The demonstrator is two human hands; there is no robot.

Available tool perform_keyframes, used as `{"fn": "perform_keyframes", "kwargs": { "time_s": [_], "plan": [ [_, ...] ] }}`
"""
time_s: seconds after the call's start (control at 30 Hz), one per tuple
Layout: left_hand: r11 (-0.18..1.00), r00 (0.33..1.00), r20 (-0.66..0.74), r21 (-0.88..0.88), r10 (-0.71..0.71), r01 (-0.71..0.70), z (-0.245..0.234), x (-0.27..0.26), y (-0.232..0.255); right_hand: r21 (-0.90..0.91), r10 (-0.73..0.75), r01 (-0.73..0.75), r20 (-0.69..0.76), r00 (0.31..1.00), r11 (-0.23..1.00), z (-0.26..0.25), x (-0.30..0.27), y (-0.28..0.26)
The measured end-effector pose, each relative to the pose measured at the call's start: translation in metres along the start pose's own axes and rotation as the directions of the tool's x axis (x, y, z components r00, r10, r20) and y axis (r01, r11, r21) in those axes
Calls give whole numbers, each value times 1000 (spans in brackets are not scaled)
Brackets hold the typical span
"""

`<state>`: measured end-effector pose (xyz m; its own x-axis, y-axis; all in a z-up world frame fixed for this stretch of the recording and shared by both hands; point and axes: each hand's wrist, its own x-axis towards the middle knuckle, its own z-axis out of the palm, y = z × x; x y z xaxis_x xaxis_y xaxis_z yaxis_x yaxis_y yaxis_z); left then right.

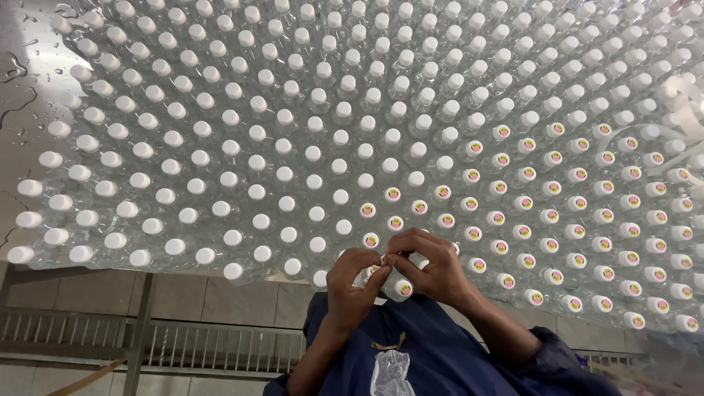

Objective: Manually applying small circular labels to the caps of plastic water bottles arranged in a grid on a table.

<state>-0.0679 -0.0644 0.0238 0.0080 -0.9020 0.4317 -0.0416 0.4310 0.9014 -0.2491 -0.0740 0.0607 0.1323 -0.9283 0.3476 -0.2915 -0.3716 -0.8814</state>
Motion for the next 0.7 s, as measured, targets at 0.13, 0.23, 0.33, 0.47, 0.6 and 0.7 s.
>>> {"fn": "perform_keyframes", "kwargs": {
  "time_s": [0.13,0.23,0.33,0.47,0.6,0.7],
  "plan": [
    [998,997,-39,7,-61,61,-3,5,7,-76,-66,65,-16,998,995,-1,2,-6],
    [986,991,14,102,-130,128,-6,3,7,-207,-161,167,48,986,964,-4,5,-7],
    [990,994,38,92,-106,102,-4,4,10,-189,-120,123,31,992,974,-15,17,-2],
    [990,992,66,96,-110,103,-6,-1,9,-268,27,-70,-161,987,961,-48,35,26],
    [987,983,89,21,-163,161,-8,-7,4,-205,390,-426,-193,900,881,-83,64,70],
    [991,985,109,9,-134,134,-9,-7,4,-381,508,-484,-42,860,788,-78,77,94]
  ]
}}
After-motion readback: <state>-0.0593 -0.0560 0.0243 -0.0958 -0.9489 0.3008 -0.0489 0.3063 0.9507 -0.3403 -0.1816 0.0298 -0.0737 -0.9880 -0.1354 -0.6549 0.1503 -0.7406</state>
